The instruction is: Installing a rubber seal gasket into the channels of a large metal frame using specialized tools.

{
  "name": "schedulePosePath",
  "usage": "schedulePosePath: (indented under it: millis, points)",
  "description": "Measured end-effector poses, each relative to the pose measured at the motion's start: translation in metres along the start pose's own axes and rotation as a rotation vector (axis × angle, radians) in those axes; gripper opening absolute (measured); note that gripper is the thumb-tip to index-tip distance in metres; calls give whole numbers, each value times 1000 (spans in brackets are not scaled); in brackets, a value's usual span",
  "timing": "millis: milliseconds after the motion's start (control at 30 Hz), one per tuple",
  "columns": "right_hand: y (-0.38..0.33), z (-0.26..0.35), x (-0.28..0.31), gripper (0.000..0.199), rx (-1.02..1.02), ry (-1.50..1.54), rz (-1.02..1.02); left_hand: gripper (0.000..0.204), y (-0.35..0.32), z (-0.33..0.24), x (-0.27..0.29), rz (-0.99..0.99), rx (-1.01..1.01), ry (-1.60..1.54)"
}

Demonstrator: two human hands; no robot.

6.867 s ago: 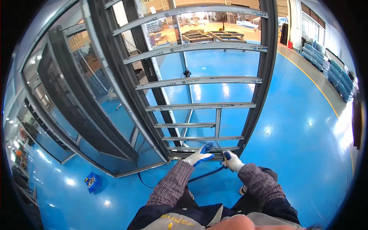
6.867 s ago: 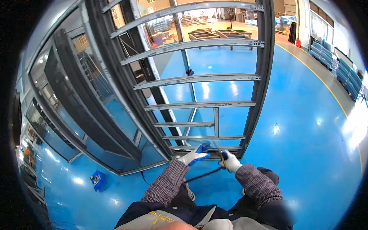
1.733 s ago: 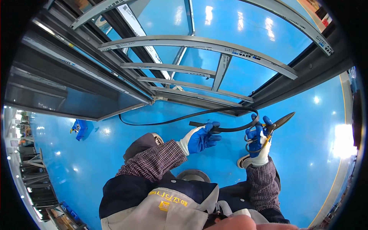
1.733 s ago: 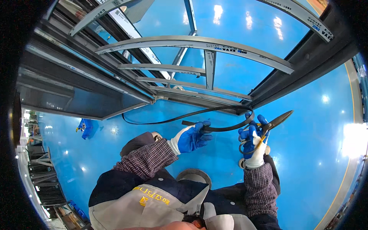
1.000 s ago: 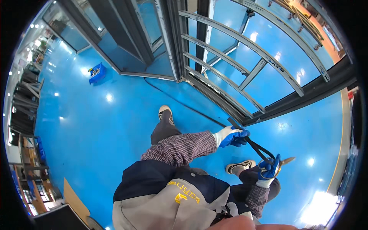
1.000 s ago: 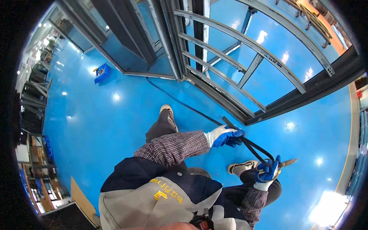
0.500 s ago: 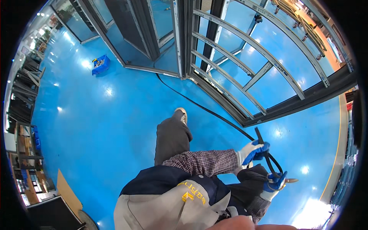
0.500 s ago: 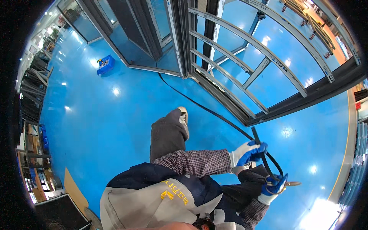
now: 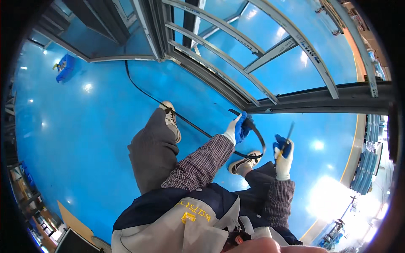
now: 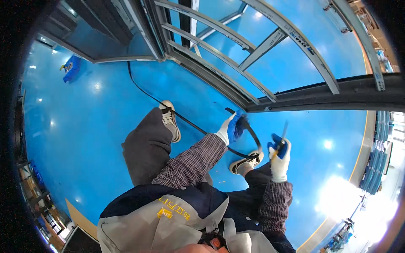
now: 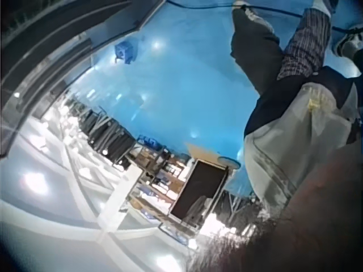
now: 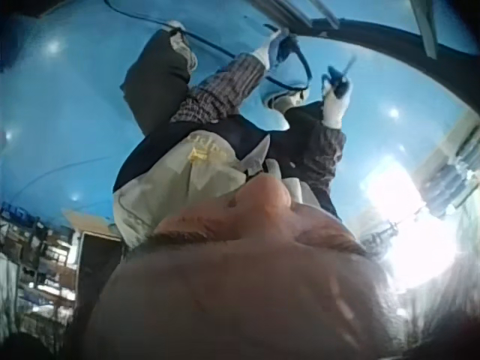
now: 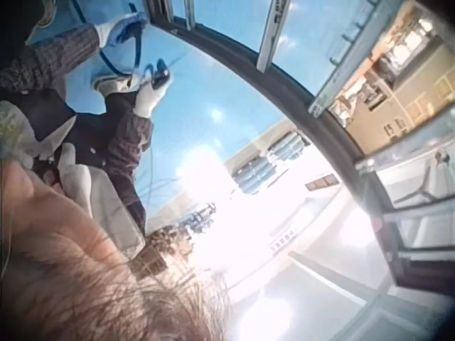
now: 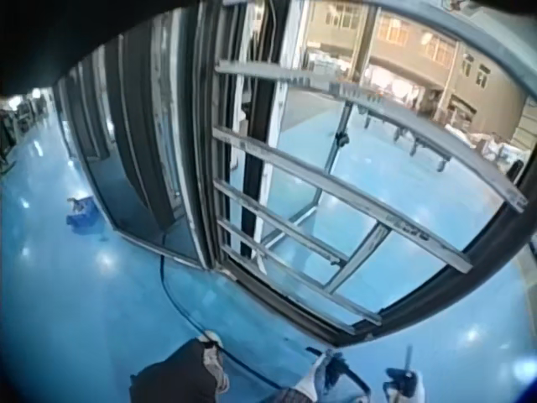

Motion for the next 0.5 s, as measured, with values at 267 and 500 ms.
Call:
schedulePosePath:
  millis: [267, 500]
  points:
    - [41, -47, -42, 49, -199, -357, 390, 17, 81, -37, 10, 17, -201, -255]
    - [84, -9, -40, 55, -221, -477, 349, 19, 133, -1, 61, -178, -192, -279]
Point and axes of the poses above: each hand's wrist, its own y-axis towards the middle knuckle, its own x-axis out of the back of the hand, z = x × y, the point moved 7 cm from there along y, towards the middle knuckle, and after that the axes turned 8 degrees about -y, right-handed, at the moved point
